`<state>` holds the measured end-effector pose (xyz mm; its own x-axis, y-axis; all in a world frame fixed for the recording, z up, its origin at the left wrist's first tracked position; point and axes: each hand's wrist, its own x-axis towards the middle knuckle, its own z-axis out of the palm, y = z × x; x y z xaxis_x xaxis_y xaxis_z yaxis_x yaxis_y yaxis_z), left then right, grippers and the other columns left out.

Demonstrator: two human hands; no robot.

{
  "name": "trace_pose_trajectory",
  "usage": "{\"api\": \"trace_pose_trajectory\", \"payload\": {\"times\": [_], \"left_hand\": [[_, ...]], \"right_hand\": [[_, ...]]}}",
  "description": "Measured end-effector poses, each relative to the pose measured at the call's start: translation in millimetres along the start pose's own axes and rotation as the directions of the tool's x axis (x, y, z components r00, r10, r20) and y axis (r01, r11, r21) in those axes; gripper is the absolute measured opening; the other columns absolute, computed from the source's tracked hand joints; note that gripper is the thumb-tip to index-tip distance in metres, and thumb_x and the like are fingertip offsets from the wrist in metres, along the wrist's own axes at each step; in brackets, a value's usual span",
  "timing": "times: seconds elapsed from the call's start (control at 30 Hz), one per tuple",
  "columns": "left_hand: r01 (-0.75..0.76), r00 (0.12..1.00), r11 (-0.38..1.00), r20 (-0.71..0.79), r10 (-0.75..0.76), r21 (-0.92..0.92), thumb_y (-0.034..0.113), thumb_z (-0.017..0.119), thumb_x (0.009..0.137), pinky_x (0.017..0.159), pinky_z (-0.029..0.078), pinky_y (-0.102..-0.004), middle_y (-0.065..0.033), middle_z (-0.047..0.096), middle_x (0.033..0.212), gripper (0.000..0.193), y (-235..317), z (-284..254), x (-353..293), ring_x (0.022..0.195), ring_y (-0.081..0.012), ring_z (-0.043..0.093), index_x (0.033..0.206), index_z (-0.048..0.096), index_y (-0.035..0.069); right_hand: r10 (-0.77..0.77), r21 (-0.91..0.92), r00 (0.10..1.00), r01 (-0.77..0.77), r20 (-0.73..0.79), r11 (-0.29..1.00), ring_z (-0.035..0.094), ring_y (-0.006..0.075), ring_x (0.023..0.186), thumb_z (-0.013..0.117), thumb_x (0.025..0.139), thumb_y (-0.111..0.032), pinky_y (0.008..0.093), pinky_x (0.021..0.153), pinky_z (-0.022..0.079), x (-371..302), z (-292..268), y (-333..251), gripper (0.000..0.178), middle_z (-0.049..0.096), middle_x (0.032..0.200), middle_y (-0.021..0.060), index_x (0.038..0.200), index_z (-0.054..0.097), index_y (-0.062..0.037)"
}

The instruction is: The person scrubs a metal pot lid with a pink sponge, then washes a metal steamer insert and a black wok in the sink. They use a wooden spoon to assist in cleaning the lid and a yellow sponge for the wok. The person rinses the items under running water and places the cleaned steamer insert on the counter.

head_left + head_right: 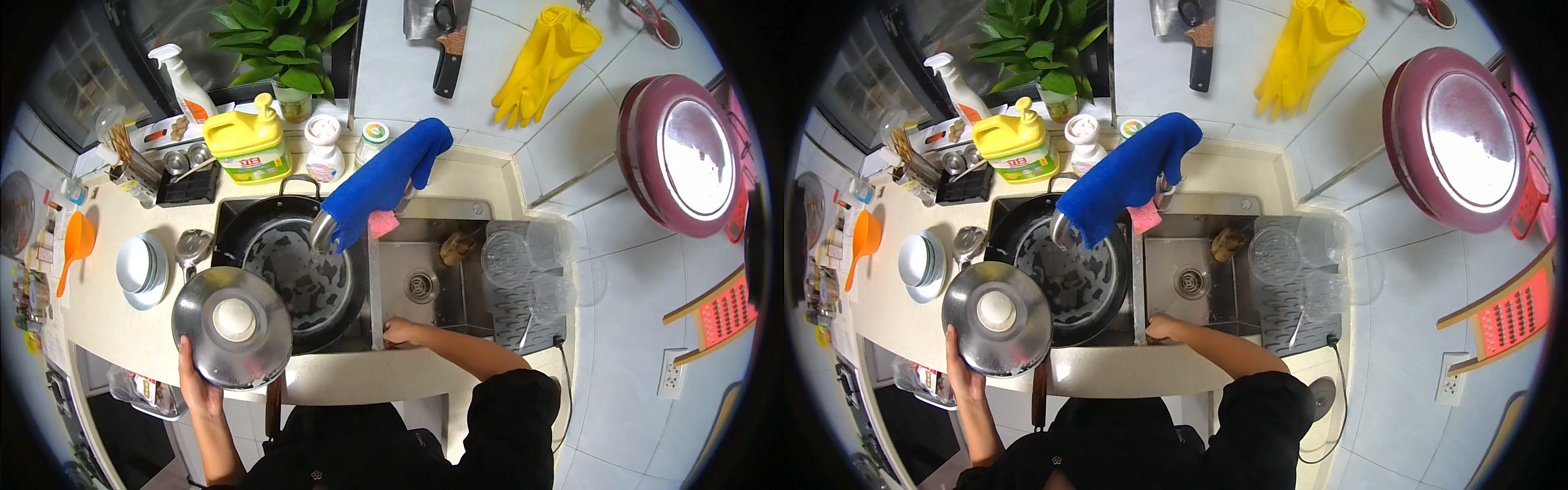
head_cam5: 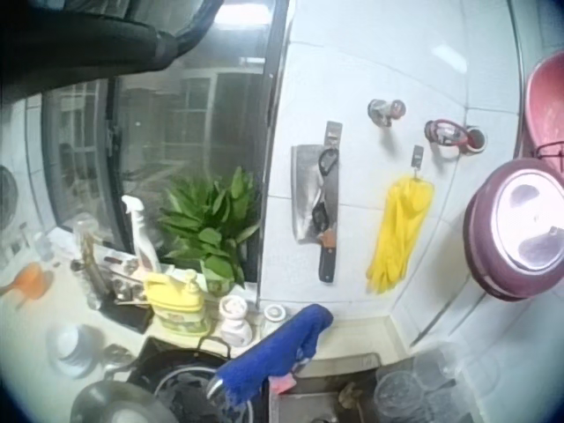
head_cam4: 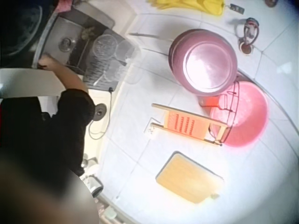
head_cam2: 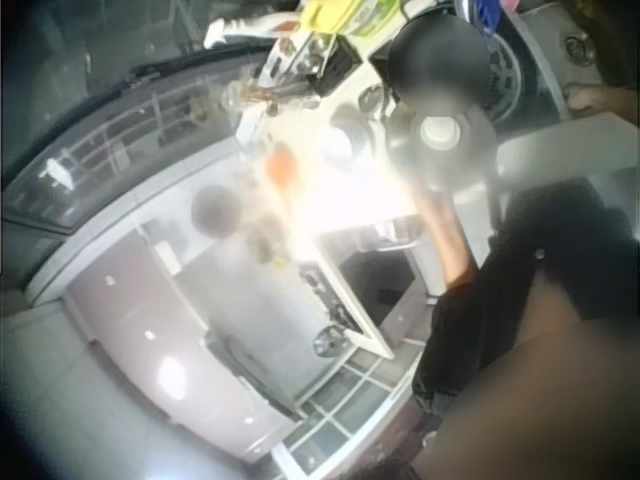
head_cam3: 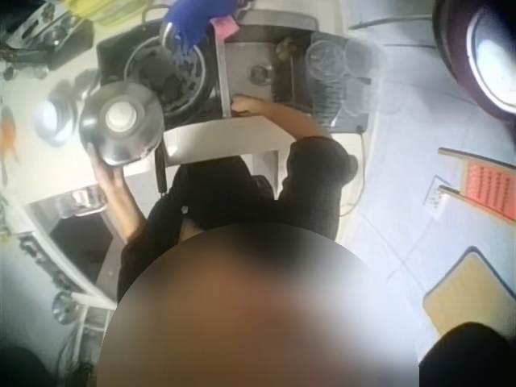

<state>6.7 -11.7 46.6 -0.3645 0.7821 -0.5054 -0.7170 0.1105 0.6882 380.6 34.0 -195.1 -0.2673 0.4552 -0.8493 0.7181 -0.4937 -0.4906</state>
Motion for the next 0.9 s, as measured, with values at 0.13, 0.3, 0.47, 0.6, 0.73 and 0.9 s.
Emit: {"api": "trace_pose_trajectory", "payload": {"times": [0.13,0.3,0.47,0.6,0.73,0.9], "left_hand": [[-0.008,1.0,0.999,-0.025,0.007,-0.035,0.025,0.055,0.09,0.089,0.047,-0.0348,-0.0125,0.058,0.115,0.041,4,-11,-2,0.102,-0.0223,0.058,0.121,0.048,-0.002],[-0.034,0.999,0.998,-0.032,0.032,-0.046,0.025,0.055,0.09,0.089,0.047,-0.0346,-0.0122,0.058,0.115,0.042,11,-27,-5,0.102,-0.0221,0.058,0.121,0.048,-0.001],[-0.054,0.998,0.996,-0.032,0.052,-0.07,0.026,0.056,0.09,0.09,0.046,-0.0347,-0.0117,0.057,0.116,0.042,15,-40,-3,0.104,-0.0219,0.057,0.122,0.047,-0.001],[-0.057,0.996,0.997,-0.077,0.053,-0.055,0.025,0.057,0.089,0.091,0.045,-0.0346,-0.0109,0.057,0.117,0.043,13,-47,-1,0.105,-0.0218,0.056,0.122,0.048,0.0],[-0.056,0.997,0.997,-0.056,0.053,-0.048,0.026,0.059,0.088,0.093,0.044,-0.035,-0.0087,0.056,0.119,0.045,18,-62,-3,0.107,-0.0209,0.055,0.123,0.049,0.002],[-0.036,0.998,0.997,-0.057,0.04,0.075,0.031,0.059,0.088,0.095,0.042,-0.0354,-0.0077,0.054,0.124,0.05,18,-69,8,0.111,-0.0212,0.053,0.127,0.046,0.003]], "right_hand": [[0.05,0.301,0.994,-0.076,0.092,0.951,0.059,0.0185,0.065,0.055,0.076,-0.009,0.0312,0.057,0.049,-17,-5,-7,0.013,0.06,0.076,0.0076,0.084,0.062,-0.0003],[0.16,0.399,0.983,-0.181,0.085,0.899,0.061,0.0155,0.072,0.054,0.079,-0.006,0.0262,0.059,0.05,-27,-3,-26,0.008,0.058,0.075,0.0058,0.08,0.059,0.0004],[-0.354,-0.293,0.93,0.367,0.1,0.883,0.063,0.0287,0.067,0.059,0.071,-0.011,0.0361,0.057,0.05,-4,4,-20,0.011,0.058,0.064,0.0156,0.071,0.061,0.0],[-0.363,-0.706,0.919,0.36,0.155,0.61,0.062,0.034,0.067,0.063,0.063,-0.016,0.0404,0.059,0.05,-1,9,-48,0.013,0.061,0.066,0.0182,0.068,0.065,-0.0042],[-0.502,-0.535,0.858,0.376,-0.106,0.756,0.06,0.0317,0.064,0.058,0.067,-0.017,0.0404,0.063,0.048,-7,-31,-32,0.014,0.063,0.068,0.0131,0.066,0.064,-0.0045],[-0.484,-0.722,0.806,0.107,-0.339,0.683,0.062,0.0314,0.071,0.059,0.067,-0.018,0.0409,0.068,0.049,50,-43,58,0.016,0.063,0.074,0.0167,0.069,0.065,-0.0032]]}}
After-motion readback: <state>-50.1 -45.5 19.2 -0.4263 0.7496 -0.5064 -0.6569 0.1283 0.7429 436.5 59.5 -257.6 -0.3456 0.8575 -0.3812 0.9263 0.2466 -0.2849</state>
